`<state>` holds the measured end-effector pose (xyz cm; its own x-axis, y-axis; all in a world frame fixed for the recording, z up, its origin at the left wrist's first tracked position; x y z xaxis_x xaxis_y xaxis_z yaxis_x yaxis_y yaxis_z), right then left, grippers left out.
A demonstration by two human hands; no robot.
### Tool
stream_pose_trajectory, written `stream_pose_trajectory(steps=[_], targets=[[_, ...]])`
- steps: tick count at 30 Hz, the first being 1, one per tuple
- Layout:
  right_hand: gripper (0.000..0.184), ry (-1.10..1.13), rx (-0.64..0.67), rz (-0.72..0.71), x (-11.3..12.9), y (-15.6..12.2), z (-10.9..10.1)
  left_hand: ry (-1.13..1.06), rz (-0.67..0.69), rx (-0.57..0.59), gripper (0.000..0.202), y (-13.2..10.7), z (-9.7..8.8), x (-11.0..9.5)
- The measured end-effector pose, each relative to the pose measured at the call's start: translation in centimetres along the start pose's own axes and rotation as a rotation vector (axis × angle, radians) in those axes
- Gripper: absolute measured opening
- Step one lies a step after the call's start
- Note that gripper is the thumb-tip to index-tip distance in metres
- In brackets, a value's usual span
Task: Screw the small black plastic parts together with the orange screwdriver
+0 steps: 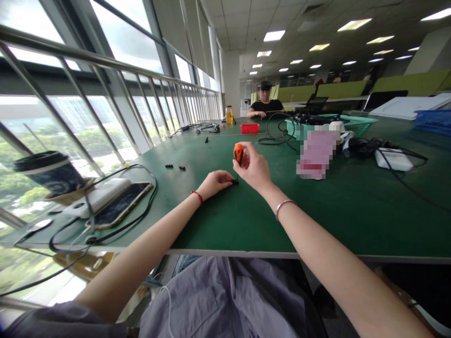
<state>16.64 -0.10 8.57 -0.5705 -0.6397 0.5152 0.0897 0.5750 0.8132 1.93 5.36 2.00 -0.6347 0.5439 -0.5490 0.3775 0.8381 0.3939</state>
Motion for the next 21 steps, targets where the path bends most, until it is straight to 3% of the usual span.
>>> stream_pose_trajectory(steps=[5,11,17,21], targets=[[0.020,-0.060,-0.025,0.024,0.05,0.14,-0.38,-0.005,-0.009,-0.009,0.019,0.01,-0.08,-0.04],[0.040,0.011,-0.018,-0.019,0.11,0.12,-0.19,0.000,0.007,-0.003,0.020,-0.02,0.06,-0.38],[0.026,-0.026,-0.031,0.020,0.04,0.12,-0.43,0.008,0.012,-0.006,0.020,-0.01,0.20,-0.35],[0.037,0.008,-0.021,-0.023,0.09,0.06,-0.28,0.008,0.020,-0.004,0.019,0.03,0.30,-0.28]])
Point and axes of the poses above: each hand's wrist, its own y-axis towards the middle knuckle, its own z-axis out of the palm, x = y × z, the point moved 6 cm from there along y, towards the middle knuckle, and after that the axes turned 6 degrees about -x, right-handed, at the moved point
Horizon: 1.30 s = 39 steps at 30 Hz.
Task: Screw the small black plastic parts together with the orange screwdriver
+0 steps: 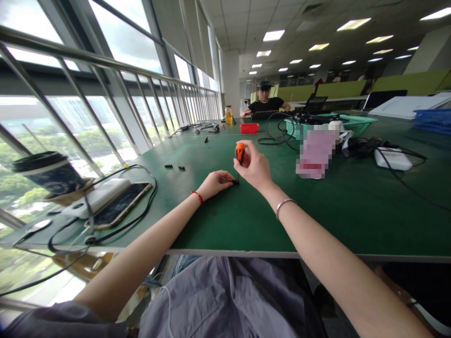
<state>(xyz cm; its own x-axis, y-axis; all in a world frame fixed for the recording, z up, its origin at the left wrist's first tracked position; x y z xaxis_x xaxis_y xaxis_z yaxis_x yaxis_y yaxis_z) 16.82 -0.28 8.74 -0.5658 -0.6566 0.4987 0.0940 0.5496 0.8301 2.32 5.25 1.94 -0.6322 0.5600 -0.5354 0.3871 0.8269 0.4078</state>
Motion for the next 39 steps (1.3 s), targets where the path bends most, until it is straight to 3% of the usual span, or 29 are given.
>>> stream_pose_trajectory(steps=[3,9,15,20,27,34,39], targets=[[0.040,0.007,0.017,-0.014,0.12,-0.04,0.18,-0.001,0.002,0.000,0.019,0.02,0.01,0.03],[0.026,-0.042,-0.020,0.045,0.12,0.06,-0.25,0.000,0.002,-0.003,0.019,-0.03,-0.12,-0.04],[0.037,0.008,0.019,0.001,0.29,-0.08,0.05,-0.011,0.000,0.006,0.020,-0.06,-0.07,-0.06],[0.022,-0.070,0.000,0.033,0.48,0.01,-0.30,-0.009,-0.003,0.005,0.021,-0.05,-0.06,-0.01],[0.037,-0.010,0.011,-0.004,0.26,-0.08,-0.04,-0.021,0.001,0.006,0.021,-0.15,-0.17,-0.15],[0.018,-0.077,-0.021,0.023,0.59,0.05,-0.47,-0.021,-0.010,0.001,0.020,-0.04,-0.16,-0.03],[0.036,-0.015,0.007,0.012,0.20,0.04,-0.02,-0.021,0.000,0.007,0.020,-0.10,-0.21,-0.20]])
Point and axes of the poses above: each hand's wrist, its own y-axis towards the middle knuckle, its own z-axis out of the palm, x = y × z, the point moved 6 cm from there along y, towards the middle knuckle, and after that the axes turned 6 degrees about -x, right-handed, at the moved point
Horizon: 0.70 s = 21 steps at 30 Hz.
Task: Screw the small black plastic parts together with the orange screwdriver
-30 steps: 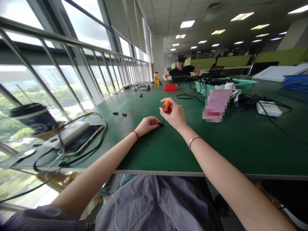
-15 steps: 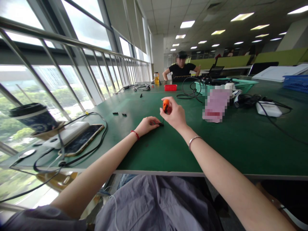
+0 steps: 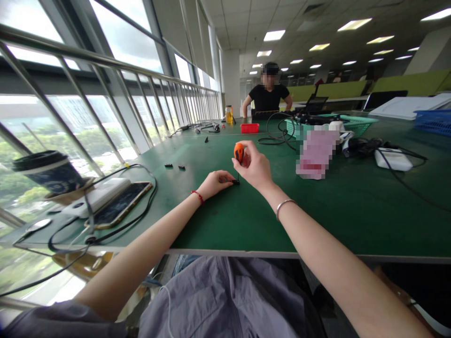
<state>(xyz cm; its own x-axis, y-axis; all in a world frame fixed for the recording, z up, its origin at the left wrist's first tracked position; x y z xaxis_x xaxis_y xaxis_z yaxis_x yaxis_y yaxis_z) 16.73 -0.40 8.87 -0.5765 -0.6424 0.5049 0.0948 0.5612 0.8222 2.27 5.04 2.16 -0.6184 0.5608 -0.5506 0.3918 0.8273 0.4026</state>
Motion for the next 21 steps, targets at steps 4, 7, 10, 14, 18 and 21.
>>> stream_pose_trajectory(steps=[4,7,10,14,18,21], targets=[[0.035,0.024,0.008,-0.013,0.13,-0.04,0.20,0.004,-0.001,-0.003,0.021,0.03,0.01,0.09],[0.028,-0.009,-0.002,0.026,0.00,-0.01,-0.02,0.009,-0.006,-0.004,0.021,0.06,0.03,0.15],[0.031,0.006,-0.007,0.037,-0.27,0.06,-0.09,0.008,-0.005,0.000,0.020,0.05,0.05,0.14],[0.038,0.041,0.019,0.001,-0.25,0.10,0.24,0.008,0.001,-0.003,0.020,0.02,0.05,0.13],[0.030,-0.006,0.027,0.013,0.18,0.03,0.09,0.011,-0.004,-0.004,0.020,0.03,0.07,0.15],[0.025,-0.026,0.018,0.032,0.29,-0.01,-0.17,0.011,-0.006,-0.002,0.020,0.02,0.05,0.10]])
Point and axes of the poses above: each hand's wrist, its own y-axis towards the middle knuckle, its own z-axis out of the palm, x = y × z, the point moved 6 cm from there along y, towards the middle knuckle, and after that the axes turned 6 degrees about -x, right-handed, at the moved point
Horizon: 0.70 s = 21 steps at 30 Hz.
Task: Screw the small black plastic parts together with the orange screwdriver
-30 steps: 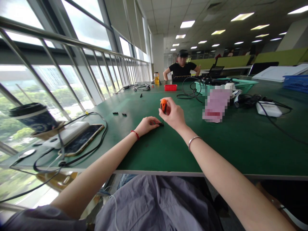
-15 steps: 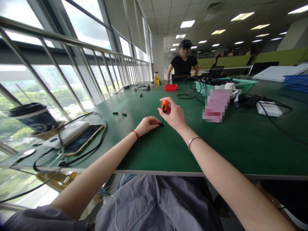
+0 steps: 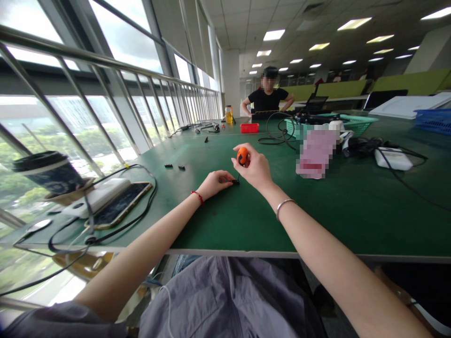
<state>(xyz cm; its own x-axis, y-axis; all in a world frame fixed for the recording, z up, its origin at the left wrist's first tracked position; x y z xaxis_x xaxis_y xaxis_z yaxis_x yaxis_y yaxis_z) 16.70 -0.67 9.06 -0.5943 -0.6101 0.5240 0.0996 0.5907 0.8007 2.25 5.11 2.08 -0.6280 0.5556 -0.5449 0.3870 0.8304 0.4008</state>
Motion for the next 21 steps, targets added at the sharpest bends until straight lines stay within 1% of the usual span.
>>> stream_pose_trajectory(steps=[6,8,11,13,18,21], targets=[[0.038,0.042,0.019,-0.064,-0.03,-0.13,0.37,0.000,0.003,0.002,0.021,0.01,0.02,0.07],[0.035,0.031,0.018,-0.055,0.05,-0.14,0.34,0.006,0.000,0.001,0.021,0.03,0.03,0.11],[0.025,-0.007,0.007,-0.026,0.19,-0.09,0.06,0.008,-0.006,0.002,0.021,0.05,0.01,0.06],[0.022,-0.013,0.002,-0.020,0.18,-0.05,-0.06,0.006,-0.007,0.000,0.020,0.04,-0.03,0.00],[0.037,0.051,0.011,-0.063,-0.02,-0.08,0.30,0.000,0.000,0.003,0.021,-0.02,-0.03,-0.06],[0.037,0.059,0.024,-0.070,0.18,-0.14,0.41,-0.004,0.003,0.003,0.021,-0.02,0.01,0.01]])
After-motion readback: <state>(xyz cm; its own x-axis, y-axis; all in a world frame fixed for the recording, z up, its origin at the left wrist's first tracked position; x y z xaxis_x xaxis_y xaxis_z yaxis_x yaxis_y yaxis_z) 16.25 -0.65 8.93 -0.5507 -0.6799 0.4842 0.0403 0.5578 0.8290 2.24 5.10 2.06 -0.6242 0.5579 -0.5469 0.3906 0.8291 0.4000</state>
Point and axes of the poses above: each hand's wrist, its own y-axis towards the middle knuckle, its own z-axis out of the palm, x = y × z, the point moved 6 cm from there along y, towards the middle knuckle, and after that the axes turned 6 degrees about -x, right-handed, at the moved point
